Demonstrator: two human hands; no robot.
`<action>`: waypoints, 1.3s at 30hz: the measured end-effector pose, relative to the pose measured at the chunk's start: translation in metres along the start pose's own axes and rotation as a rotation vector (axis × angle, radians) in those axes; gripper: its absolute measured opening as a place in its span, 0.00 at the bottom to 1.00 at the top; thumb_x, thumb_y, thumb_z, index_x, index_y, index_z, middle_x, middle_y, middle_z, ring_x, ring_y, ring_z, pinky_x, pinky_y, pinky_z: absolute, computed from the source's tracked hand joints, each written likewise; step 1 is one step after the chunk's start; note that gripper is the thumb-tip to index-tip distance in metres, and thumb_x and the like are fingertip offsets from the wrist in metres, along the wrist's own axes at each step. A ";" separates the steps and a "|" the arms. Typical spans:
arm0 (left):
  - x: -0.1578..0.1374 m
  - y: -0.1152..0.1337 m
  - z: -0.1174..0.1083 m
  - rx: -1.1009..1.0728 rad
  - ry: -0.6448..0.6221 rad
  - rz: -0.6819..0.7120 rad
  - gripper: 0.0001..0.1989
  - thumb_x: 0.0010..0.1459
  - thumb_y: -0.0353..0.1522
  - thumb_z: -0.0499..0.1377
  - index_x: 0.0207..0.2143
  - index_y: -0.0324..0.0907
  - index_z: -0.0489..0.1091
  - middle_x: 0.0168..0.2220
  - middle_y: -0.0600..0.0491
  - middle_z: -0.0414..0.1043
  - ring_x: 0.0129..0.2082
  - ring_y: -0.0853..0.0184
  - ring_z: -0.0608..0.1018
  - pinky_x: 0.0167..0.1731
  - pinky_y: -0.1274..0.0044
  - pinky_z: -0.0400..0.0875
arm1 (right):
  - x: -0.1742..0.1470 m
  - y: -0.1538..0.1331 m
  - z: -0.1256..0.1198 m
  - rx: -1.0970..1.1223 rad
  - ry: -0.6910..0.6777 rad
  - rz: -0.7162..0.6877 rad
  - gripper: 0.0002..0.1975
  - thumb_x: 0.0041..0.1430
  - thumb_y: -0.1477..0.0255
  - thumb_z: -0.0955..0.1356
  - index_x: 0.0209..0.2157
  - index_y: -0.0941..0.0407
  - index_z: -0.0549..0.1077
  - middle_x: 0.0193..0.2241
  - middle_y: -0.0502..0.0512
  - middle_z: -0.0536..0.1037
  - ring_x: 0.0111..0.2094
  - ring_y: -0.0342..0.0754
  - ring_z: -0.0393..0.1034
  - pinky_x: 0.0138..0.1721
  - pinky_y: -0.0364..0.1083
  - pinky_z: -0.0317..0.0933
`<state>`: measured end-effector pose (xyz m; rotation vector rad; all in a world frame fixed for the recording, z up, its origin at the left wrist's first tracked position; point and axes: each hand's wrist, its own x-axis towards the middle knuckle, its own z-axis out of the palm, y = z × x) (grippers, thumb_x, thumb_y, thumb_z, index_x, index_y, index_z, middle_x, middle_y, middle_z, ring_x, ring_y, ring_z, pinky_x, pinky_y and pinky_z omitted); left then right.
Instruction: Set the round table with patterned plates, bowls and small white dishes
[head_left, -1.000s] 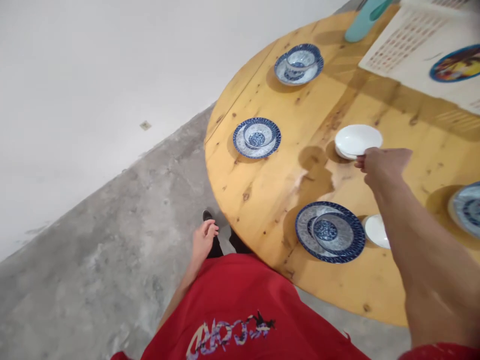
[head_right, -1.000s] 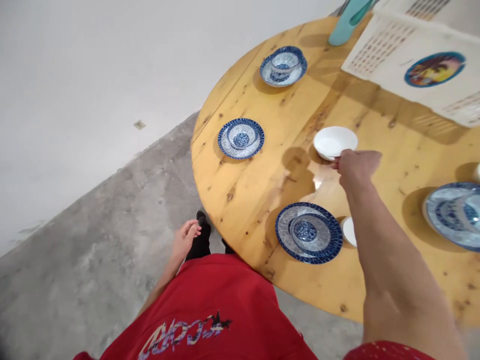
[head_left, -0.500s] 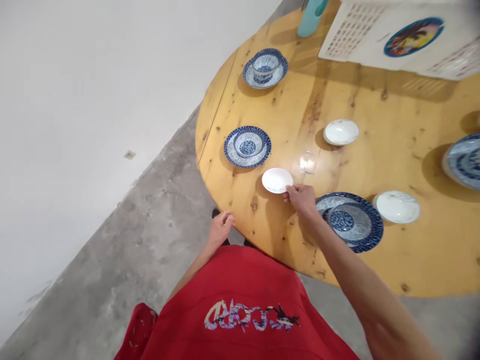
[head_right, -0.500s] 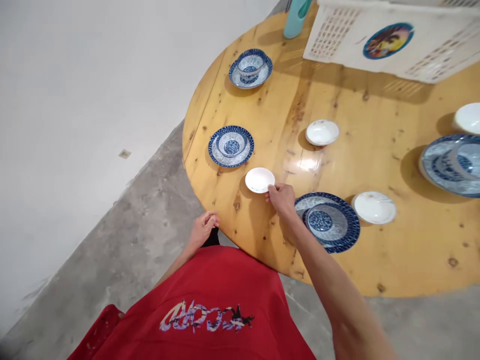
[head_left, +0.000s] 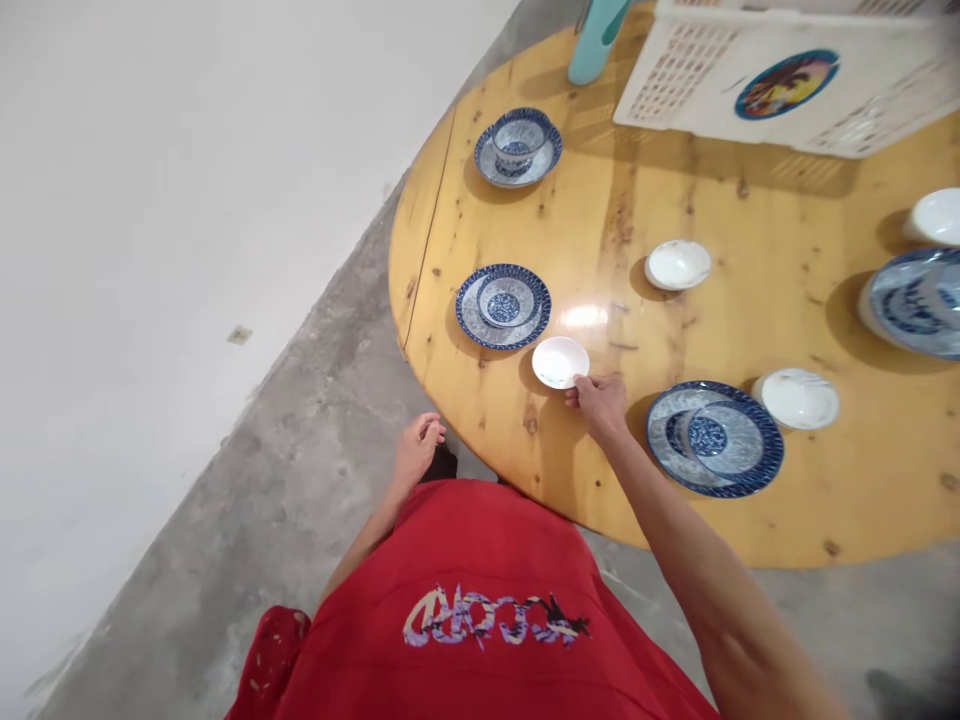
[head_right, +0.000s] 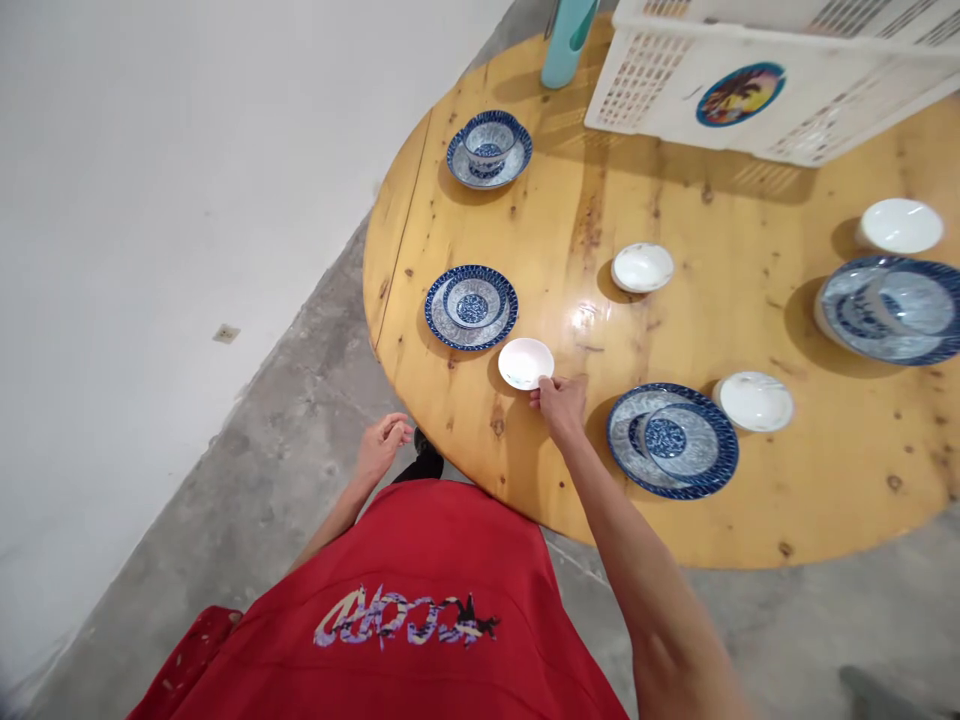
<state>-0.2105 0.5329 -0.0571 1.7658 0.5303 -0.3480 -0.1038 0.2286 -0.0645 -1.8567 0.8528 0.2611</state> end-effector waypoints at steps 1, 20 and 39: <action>0.002 0.001 -0.003 -0.001 0.001 0.001 0.12 0.59 0.38 0.57 0.41 0.42 0.73 0.33 0.52 0.79 0.30 0.69 0.80 0.35 0.76 0.74 | -0.001 -0.001 0.001 0.007 0.009 0.009 0.11 0.61 0.74 0.66 0.25 0.59 0.72 0.20 0.55 0.76 0.18 0.42 0.68 0.18 0.37 0.61; 0.027 0.008 -0.024 0.086 -0.086 0.035 0.14 0.60 0.40 0.56 0.41 0.41 0.73 0.34 0.50 0.80 0.30 0.67 0.81 0.36 0.75 0.74 | -0.009 0.013 0.024 0.184 0.064 0.041 0.11 0.64 0.69 0.65 0.28 0.56 0.71 0.21 0.53 0.75 0.19 0.43 0.68 0.19 0.39 0.61; 0.037 0.006 -0.042 0.126 -0.106 0.045 0.19 0.55 0.44 0.57 0.41 0.40 0.73 0.33 0.49 0.80 0.29 0.67 0.80 0.33 0.75 0.74 | -0.010 0.010 0.033 0.264 0.127 0.001 0.16 0.66 0.66 0.66 0.25 0.56 0.72 0.22 0.55 0.77 0.19 0.43 0.68 0.21 0.41 0.61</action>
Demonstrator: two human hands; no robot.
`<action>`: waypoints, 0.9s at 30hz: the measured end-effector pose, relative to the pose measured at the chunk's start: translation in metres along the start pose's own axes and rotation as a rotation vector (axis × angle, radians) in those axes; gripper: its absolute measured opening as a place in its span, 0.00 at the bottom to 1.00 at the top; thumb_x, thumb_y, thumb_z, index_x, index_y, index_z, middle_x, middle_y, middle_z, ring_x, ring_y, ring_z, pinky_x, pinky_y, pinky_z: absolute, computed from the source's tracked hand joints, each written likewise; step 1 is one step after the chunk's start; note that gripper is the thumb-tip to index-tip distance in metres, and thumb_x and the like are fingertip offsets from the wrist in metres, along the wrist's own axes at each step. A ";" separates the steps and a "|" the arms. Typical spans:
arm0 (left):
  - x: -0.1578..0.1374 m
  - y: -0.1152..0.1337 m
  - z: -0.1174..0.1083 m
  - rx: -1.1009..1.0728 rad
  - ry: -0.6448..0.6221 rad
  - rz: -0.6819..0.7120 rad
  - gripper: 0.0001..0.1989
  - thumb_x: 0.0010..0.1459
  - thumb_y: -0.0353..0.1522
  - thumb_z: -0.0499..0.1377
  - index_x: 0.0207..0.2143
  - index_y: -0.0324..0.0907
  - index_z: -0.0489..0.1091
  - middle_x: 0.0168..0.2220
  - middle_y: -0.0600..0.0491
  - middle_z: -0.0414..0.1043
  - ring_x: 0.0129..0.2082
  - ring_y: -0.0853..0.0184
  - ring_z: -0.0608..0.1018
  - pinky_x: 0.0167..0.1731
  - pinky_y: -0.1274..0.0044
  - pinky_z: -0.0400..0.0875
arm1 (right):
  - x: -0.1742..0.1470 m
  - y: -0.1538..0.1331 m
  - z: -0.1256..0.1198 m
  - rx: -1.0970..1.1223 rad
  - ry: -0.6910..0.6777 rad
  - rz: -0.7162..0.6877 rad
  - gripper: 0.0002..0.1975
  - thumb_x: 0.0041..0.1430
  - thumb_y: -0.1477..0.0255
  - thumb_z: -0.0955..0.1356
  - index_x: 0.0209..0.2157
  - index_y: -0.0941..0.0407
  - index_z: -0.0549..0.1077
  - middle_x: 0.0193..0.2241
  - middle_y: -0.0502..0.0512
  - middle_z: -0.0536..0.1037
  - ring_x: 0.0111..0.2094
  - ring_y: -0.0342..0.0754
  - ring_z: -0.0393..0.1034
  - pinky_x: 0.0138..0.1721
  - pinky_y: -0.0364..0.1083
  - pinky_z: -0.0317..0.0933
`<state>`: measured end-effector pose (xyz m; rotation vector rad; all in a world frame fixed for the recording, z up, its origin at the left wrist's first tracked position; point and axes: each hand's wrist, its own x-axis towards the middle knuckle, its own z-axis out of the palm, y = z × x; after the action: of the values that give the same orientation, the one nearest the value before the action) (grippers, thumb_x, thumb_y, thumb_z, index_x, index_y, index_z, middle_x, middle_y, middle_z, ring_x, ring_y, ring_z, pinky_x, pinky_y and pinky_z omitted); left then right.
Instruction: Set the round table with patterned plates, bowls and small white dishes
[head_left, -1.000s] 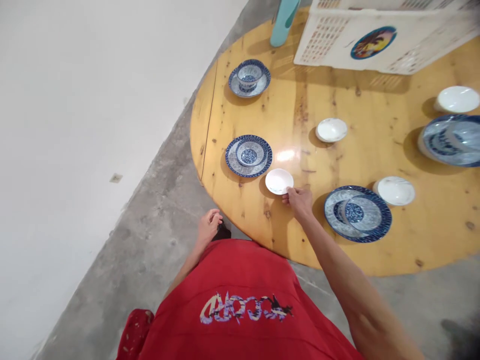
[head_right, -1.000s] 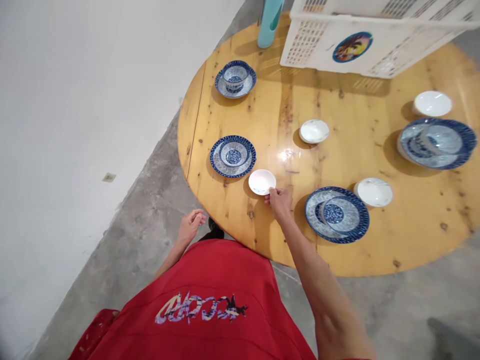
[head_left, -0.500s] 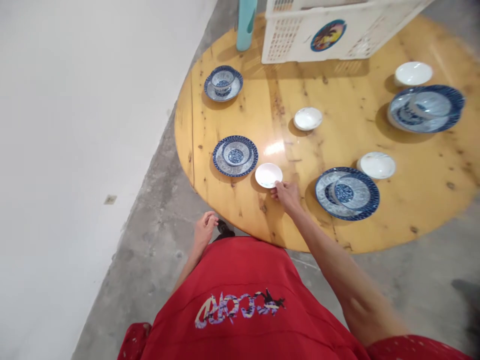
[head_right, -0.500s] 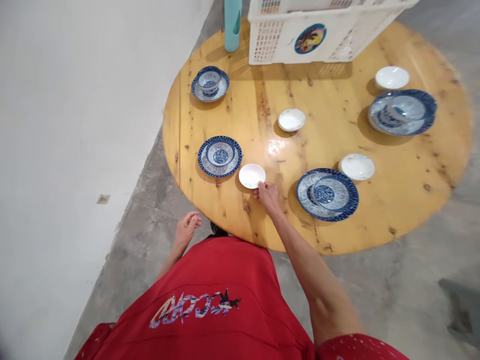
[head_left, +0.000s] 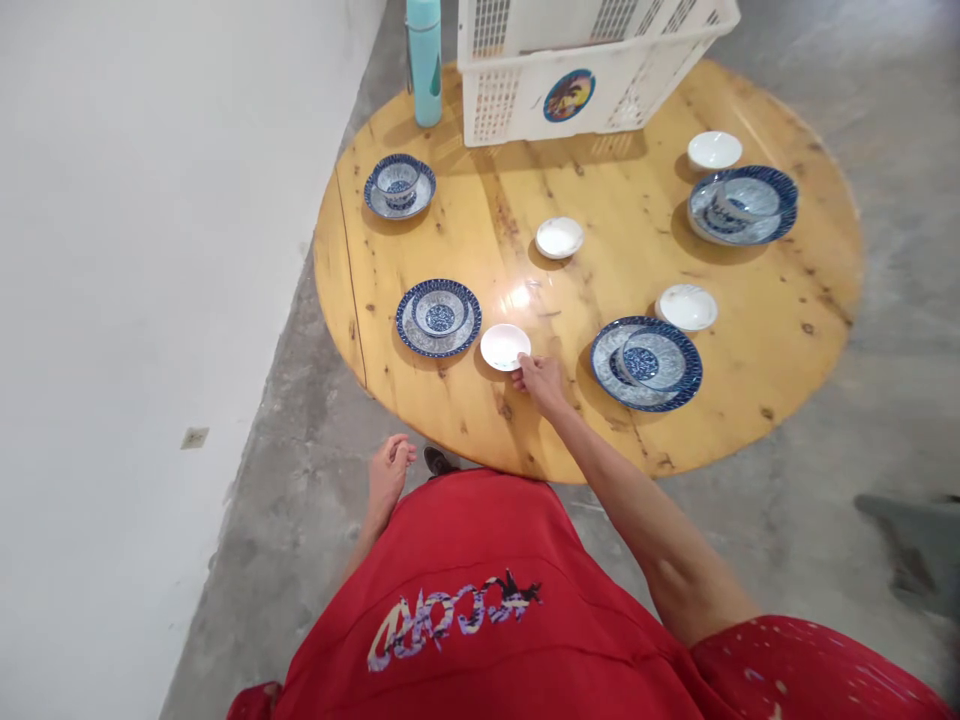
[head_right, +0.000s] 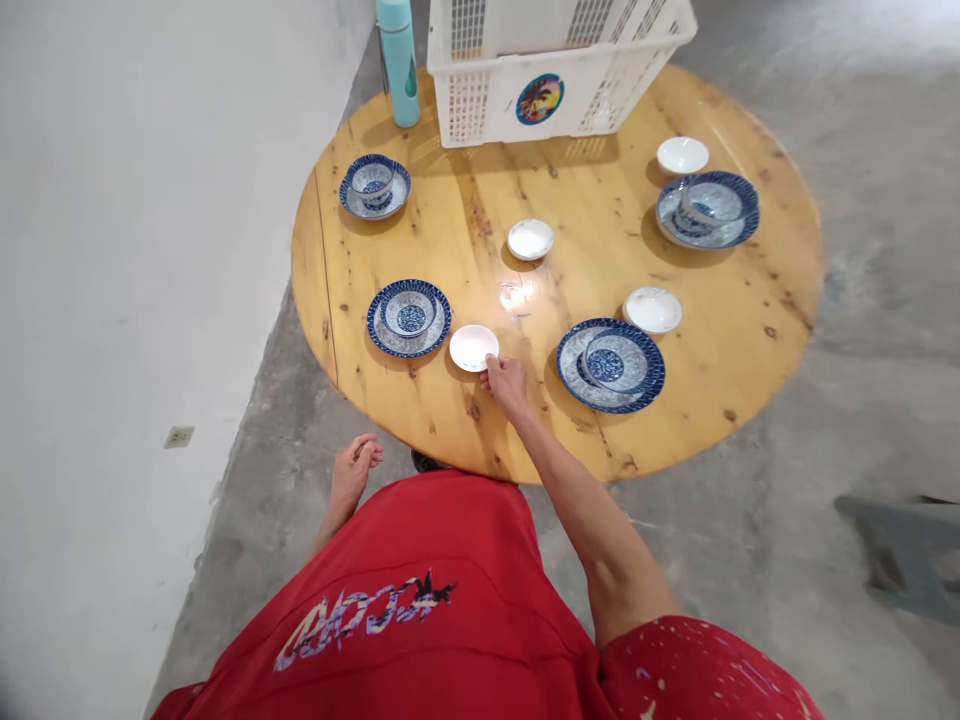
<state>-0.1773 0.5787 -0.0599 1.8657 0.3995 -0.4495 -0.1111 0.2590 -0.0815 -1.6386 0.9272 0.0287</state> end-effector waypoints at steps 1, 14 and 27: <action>0.000 0.000 -0.001 -0.007 0.003 -0.003 0.18 0.55 0.43 0.57 0.41 0.39 0.73 0.33 0.49 0.80 0.29 0.67 0.80 0.33 0.76 0.73 | -0.002 0.000 -0.001 0.005 -0.002 -0.003 0.17 0.67 0.65 0.66 0.25 0.56 0.71 0.23 0.56 0.77 0.19 0.44 0.68 0.22 0.42 0.62; -0.009 -0.027 -0.024 -0.092 0.076 -0.069 0.14 0.57 0.40 0.57 0.39 0.40 0.73 0.32 0.49 0.79 0.28 0.67 0.79 0.33 0.75 0.73 | -0.021 0.025 -0.022 0.080 0.110 0.031 0.14 0.63 0.66 0.67 0.26 0.58 0.73 0.20 0.53 0.74 0.17 0.42 0.67 0.20 0.40 0.61; -0.027 -0.075 -0.082 -0.093 0.258 -0.129 0.17 0.55 0.42 0.55 0.40 0.41 0.74 0.33 0.49 0.80 0.30 0.65 0.80 0.35 0.73 0.76 | 0.017 -0.016 -0.028 0.060 0.265 -0.075 0.09 0.61 0.76 0.66 0.26 0.58 0.71 0.19 0.51 0.72 0.15 0.40 0.63 0.15 0.38 0.57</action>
<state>-0.2275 0.6791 -0.0826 1.8189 0.7050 -0.2710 -0.1034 0.2264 -0.0682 -1.6447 1.0544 -0.2708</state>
